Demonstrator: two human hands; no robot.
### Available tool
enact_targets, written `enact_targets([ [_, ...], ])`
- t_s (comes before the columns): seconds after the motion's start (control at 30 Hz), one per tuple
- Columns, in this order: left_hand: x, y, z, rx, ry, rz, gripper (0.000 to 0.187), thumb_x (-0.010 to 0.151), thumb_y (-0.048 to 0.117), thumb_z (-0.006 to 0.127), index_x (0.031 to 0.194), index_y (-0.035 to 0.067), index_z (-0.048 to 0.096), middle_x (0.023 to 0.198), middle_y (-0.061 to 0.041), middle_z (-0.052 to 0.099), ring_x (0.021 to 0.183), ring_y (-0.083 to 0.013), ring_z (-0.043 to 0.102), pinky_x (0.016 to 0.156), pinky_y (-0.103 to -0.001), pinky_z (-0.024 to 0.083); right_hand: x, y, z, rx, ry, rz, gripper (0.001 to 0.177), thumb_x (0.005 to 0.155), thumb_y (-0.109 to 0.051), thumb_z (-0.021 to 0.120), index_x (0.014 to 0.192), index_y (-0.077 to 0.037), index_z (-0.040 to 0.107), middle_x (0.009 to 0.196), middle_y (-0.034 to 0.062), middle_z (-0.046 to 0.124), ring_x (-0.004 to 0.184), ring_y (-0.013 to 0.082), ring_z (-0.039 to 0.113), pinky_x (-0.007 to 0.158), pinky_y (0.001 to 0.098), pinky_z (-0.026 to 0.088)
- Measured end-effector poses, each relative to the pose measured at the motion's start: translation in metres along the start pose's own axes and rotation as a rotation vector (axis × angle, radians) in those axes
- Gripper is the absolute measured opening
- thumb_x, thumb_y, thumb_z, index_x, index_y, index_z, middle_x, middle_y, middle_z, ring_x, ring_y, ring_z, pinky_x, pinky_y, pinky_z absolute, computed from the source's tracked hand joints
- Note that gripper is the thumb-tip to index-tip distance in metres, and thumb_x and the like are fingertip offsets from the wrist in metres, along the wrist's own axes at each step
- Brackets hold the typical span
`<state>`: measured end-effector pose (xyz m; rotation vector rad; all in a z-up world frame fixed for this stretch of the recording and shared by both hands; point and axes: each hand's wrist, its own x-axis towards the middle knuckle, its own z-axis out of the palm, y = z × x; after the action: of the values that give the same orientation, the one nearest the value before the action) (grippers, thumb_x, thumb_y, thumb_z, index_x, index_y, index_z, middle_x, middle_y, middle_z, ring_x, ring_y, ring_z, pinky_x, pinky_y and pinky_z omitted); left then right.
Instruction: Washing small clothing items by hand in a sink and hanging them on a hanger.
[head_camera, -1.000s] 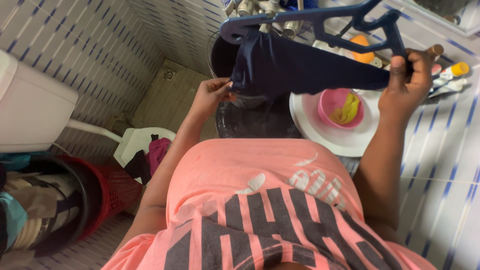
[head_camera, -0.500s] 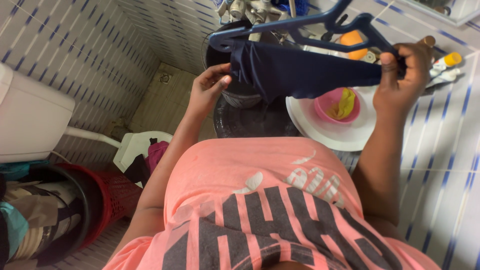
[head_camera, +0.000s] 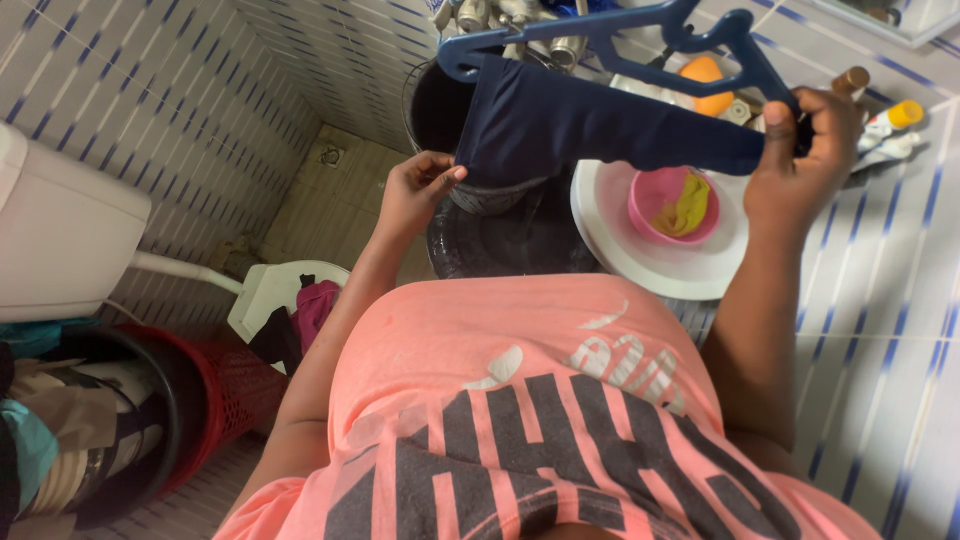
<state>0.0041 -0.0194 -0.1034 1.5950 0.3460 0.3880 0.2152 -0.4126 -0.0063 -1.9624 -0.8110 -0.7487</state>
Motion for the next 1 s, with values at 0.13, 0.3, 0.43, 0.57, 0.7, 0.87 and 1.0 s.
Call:
enact_targets([
  [0.13,0.0,-0.007,0.001,-0.023,0.022,0.089,0.03,0.096,0.019,0.081,0.119,0.002,0.072,0.103,-0.002,0.072,0.092,-0.0076,0.062,0.082,-0.024,0.052,0.01,-0.034,0.001,0.049,-0.001,-0.017,0.024,0.113,-0.019,0.072,0.114,0.003,0.062,0.114,0.0097,0.06,0.105,0.0213,0.058,0.095,0.0332,0.05],
  [0.3,-0.003,0.018,-0.001,-0.006,0.059,0.327,0.072,0.089,0.012,0.086,0.15,0.004,0.048,0.152,-0.01,0.05,0.138,-0.0154,0.048,0.111,-0.033,0.044,0.013,-0.04,0.003,0.051,-0.065,-0.01,0.028,0.114,-0.022,0.077,0.114,0.003,0.064,0.112,0.0109,0.062,0.099,0.0218,0.059,0.092,0.0307,0.05],
  [0.43,0.005,0.0,-0.001,0.07,0.092,0.421,0.07,0.086,0.01,0.088,0.144,0.0,0.051,0.144,-0.01,0.057,0.136,-0.0172,0.05,0.113,-0.034,0.039,0.024,-0.06,0.008,0.101,-0.084,-0.027,0.03,0.116,-0.023,0.081,0.114,0.002,0.065,0.114,0.0121,0.062,0.097,0.0224,0.059,0.085,0.0305,0.049],
  [0.57,0.004,-0.032,-0.009,-0.112,0.083,0.166,0.03,0.094,0.009,0.082,0.119,-0.003,0.072,0.109,-0.004,0.073,0.102,-0.0103,0.063,0.091,-0.027,0.051,0.04,-0.069,0.01,0.138,-0.096,-0.1,0.023,0.114,-0.018,0.078,0.112,0.001,0.066,0.113,0.0112,0.065,0.102,0.0246,0.062,0.09,0.033,0.05],
  [0.7,-0.015,-0.041,-0.016,-0.187,0.129,0.112,0.02,0.095,0.008,0.081,0.109,-0.006,0.076,0.096,-0.001,0.072,0.088,-0.0065,0.063,0.08,-0.025,0.052,0.057,-0.078,0.017,0.096,-0.084,-0.18,0.019,0.114,-0.015,0.079,0.111,-0.001,0.066,0.112,0.0103,0.067,0.106,0.0289,0.062,0.096,0.0372,0.049],
  [0.87,-0.041,-0.011,-0.014,-0.291,0.103,0.187,0.043,0.09,0.014,0.082,0.126,-0.004,0.066,0.114,-0.004,0.07,0.105,-0.0123,0.065,0.093,-0.029,0.053,0.08,-0.085,0.033,0.075,-0.09,-0.248,0.014,0.109,-0.011,0.078,0.113,-0.004,0.066,0.11,0.01,0.066,0.104,0.0306,0.062,0.096,0.0407,0.047],
  [1.0,-0.055,-0.011,-0.021,-0.318,0.192,0.26,0.063,0.092,0.025,0.079,0.145,-0.001,0.056,0.132,-0.009,0.066,0.123,-0.0171,0.061,0.104,-0.032,0.048,0.101,-0.094,0.043,0.041,-0.077,-0.339,0.014,0.108,-0.009,0.078,0.112,-0.005,0.066,0.105,0.0094,0.064,0.1,0.031,0.061,0.092,0.043,0.045],
])
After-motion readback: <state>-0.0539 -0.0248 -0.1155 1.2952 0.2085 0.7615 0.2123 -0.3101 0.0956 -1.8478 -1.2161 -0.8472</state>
